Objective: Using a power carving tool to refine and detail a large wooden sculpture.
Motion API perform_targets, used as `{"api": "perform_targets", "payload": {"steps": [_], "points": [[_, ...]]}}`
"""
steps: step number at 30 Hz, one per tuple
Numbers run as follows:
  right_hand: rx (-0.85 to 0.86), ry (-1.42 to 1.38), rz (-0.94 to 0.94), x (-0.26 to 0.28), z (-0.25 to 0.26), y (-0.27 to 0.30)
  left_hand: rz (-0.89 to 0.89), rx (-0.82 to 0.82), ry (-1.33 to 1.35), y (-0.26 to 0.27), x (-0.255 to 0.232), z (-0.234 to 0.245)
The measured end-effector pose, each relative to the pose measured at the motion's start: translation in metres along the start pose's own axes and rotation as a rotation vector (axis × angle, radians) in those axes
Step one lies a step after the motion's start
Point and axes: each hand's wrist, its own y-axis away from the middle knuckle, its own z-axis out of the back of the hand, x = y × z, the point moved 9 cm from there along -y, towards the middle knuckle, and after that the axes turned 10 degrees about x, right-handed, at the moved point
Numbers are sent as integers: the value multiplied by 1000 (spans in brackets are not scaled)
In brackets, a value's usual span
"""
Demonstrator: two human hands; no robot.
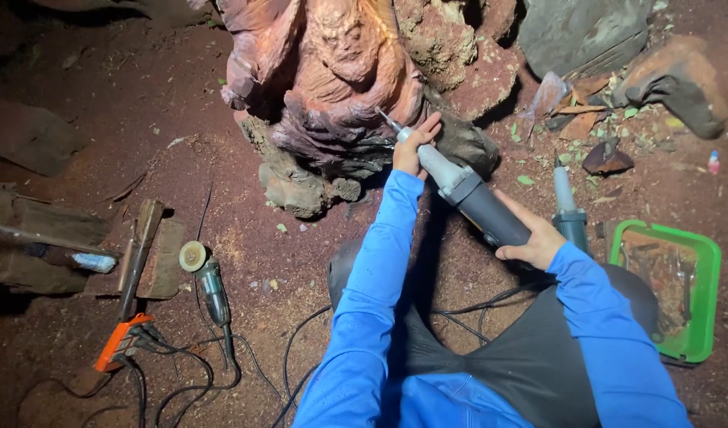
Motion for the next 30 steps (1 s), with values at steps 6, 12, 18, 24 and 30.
{"api": "perform_targets", "payload": {"steps": [6, 12, 18, 24, 30], "points": [[-23, -6, 14, -8, 2, 1, -15, -35, -19, 3, 1, -3], [-75, -210, 51, -13, 8, 6, 109, -218, -279, -33, 35, 32], [-61, -204, 49, -9, 5, 3, 36, -199, -144, -9, 16, 10], [-87, -53, -11, 6, 8, 9, 61, -170, -213, -33, 36, 30], [-91, -59, 40, -1, 7, 9, 71, -179, -216, -18, 26, 18]]}}
